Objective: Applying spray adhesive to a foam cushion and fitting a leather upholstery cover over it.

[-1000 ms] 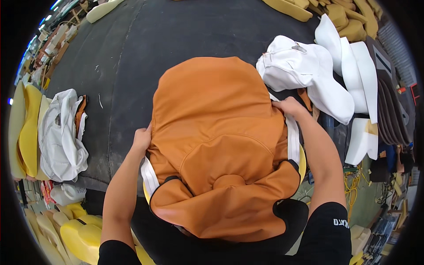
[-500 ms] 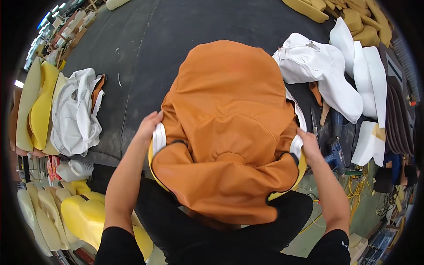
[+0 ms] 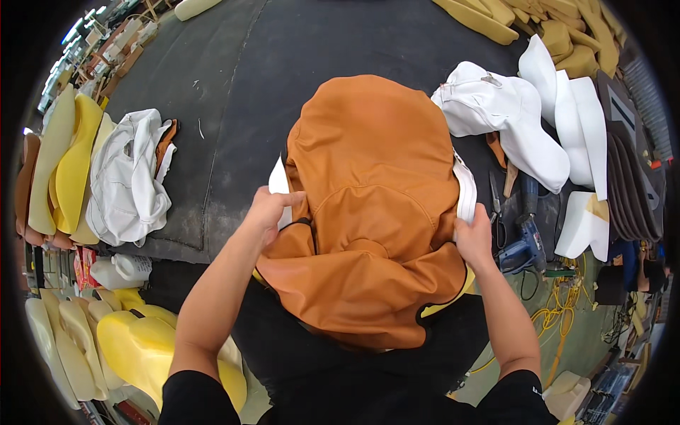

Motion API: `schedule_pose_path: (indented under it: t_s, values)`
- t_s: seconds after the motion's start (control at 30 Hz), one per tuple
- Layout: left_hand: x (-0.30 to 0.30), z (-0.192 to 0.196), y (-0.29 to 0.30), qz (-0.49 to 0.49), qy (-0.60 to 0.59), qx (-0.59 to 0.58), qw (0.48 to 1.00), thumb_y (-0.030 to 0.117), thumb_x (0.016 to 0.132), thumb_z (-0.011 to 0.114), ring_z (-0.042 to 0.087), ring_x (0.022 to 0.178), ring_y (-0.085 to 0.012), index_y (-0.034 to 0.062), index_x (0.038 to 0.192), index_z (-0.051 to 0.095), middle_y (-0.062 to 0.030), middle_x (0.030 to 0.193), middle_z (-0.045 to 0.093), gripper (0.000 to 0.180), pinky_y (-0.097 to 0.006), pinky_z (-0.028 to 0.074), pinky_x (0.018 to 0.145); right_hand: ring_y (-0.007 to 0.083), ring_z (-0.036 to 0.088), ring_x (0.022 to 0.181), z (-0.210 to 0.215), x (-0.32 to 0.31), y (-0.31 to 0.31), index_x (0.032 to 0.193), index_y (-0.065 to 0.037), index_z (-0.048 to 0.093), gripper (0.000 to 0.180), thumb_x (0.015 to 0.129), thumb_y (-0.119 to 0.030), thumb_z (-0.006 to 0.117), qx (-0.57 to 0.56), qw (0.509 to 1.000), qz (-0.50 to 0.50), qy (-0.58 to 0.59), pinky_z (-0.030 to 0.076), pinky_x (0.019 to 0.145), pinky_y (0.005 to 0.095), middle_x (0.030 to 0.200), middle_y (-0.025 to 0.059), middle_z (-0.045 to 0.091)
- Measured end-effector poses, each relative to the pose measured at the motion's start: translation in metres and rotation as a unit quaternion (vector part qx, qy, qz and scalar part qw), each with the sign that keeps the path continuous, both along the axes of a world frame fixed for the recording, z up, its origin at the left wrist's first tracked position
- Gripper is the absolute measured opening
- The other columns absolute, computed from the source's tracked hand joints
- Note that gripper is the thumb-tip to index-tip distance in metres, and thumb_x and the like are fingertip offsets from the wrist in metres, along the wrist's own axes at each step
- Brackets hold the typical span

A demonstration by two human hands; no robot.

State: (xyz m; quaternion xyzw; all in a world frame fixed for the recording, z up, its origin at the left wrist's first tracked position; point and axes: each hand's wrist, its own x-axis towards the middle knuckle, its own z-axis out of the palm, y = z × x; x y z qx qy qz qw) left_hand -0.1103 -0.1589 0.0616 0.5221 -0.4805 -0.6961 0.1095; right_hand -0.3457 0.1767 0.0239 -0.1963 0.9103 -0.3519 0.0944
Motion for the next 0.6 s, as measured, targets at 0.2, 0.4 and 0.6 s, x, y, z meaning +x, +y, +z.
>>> schedule_pose_path:
  t_s: [0.2,0.4,0.6]
  values:
    - [0.08,-0.044,-0.09,-0.077,0.147,0.213,0.963,0.013,0.101,0.066,0.077,0.103,-0.0297,-0.0107,0.126,0.065,-0.0193,0.118,0.075,0.034,-0.044,0.063,0.092,0.0282,0.077,0.092,0.026,-0.084,0.056,0.12,0.002,0.073,0.028,0.101,-0.016,0.063,-0.175,0.857,0.006,-0.484,0.062,0.084,0.0401,0.11,0.0163,0.078]
    - [0.092,-0.045,-0.129,-0.262,-0.284,-0.135,0.912,0.035,0.093,0.081,0.074,0.078,-0.0244,-0.0031,0.121,0.066,-0.0119,0.099,0.075,0.05,-0.041,0.057,0.057,0.0442,0.076,0.082,-0.09,-0.142,0.13,0.107,0.014,0.069,0.034,0.086,-0.013,0.067,0.302,0.936,0.176,0.029,0.059,0.068,0.052,0.095,0.0358,0.071]
    - [0.003,-0.032,-0.158,-0.15,-0.277,-0.052,0.948,0.07,0.096,0.061,0.053,0.142,-0.0415,0.0061,0.162,0.043,-0.0243,0.157,0.053,0.093,-0.073,0.029,0.114,0.0319,0.069,0.114,0.016,-0.144,0.02,0.113,0.011,0.07,0.058,0.079,-0.035,0.081,0.109,0.964,-0.017,-0.243,0.055,0.092,0.0451,0.119,0.0286,0.07]
